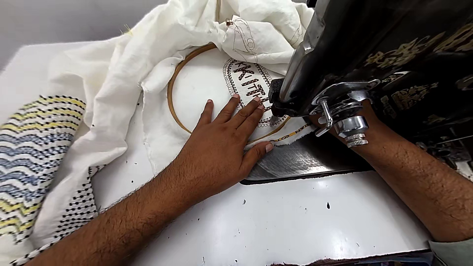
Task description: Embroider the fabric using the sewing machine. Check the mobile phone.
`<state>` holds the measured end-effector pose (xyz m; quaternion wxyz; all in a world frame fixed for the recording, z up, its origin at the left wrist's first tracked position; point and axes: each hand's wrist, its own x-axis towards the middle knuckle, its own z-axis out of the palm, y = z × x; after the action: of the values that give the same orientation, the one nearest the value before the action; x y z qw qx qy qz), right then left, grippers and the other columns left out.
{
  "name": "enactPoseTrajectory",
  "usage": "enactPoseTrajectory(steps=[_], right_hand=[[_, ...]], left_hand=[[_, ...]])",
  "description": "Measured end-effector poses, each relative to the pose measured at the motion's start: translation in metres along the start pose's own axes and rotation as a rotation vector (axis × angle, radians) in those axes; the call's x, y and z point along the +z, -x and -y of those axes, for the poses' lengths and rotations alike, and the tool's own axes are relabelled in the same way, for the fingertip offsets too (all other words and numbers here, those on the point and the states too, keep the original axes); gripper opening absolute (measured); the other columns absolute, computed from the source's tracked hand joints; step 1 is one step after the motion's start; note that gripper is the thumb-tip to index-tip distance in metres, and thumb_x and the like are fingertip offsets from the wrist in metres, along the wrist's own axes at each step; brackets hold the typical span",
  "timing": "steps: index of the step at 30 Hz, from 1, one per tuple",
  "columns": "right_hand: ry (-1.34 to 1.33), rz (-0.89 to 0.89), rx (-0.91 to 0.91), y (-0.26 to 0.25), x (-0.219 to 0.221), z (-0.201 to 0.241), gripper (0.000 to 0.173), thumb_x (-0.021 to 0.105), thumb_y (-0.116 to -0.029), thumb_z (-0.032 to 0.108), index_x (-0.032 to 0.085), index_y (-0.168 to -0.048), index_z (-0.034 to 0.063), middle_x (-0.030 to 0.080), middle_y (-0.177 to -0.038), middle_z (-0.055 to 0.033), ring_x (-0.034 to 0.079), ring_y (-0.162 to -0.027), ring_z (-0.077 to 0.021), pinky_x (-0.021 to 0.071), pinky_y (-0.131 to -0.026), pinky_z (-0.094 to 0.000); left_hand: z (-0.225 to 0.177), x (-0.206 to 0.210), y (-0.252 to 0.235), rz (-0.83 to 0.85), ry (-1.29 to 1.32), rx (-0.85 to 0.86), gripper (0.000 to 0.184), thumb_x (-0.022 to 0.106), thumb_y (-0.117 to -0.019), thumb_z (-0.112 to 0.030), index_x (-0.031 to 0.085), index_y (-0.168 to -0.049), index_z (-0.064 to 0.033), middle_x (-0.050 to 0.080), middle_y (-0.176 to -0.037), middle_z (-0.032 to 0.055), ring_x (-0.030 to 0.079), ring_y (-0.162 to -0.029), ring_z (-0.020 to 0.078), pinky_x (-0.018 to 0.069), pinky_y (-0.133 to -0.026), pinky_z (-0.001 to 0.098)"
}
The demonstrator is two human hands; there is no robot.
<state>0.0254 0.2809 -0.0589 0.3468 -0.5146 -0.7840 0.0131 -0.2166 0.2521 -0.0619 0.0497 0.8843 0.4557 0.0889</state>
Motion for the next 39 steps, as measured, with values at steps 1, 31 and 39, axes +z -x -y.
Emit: enactPoseTrajectory(steps=[1,31,39], right_hand=[[-0.003,0.002,0.009,0.0,0.0,0.0,0.023,0.066,-0.09,0.011,0.067,-0.105,-0.0057,0.068,-0.099,-0.0229,0.065,-0.097,-0.0273,0.0497,-0.088,-0.0397],[0.073,0.073,0.076,0.001,-0.011,0.014,0.016,0.065,-0.0906,0.005,0.066,-0.096,-0.0094,0.066,-0.091,-0.0269,0.066,-0.087,-0.0352,0.0494,-0.079,-0.0483],[0.097,0.146,0.101,0.0,-0.022,0.022,0.019,0.064,-0.0922,0.003,0.066,-0.1,-0.0139,0.066,-0.102,-0.0334,0.064,-0.103,-0.0457,0.047,-0.09,-0.0545]], left_hand=[[0.0,0.0,0.0,-0.001,0.001,0.001,0.072,0.025,-0.1056,-0.062,0.042,-0.159,-0.0154,0.036,-0.166,-0.0004,0.025,-0.157,0.0285,0.0153,-0.121,0.0691],[-0.004,0.002,-0.001,-0.019,0.004,0.002,0.07,0.027,-0.1059,-0.06,0.045,-0.157,-0.0157,0.038,-0.165,0.0007,0.027,-0.156,0.0288,0.0155,-0.121,0.0688],[-0.006,0.003,-0.002,-0.03,0.002,0.01,0.07,0.027,-0.106,-0.06,0.046,-0.156,-0.0152,0.039,-0.165,0.0006,0.027,-0.156,0.029,0.016,-0.121,0.0687]])
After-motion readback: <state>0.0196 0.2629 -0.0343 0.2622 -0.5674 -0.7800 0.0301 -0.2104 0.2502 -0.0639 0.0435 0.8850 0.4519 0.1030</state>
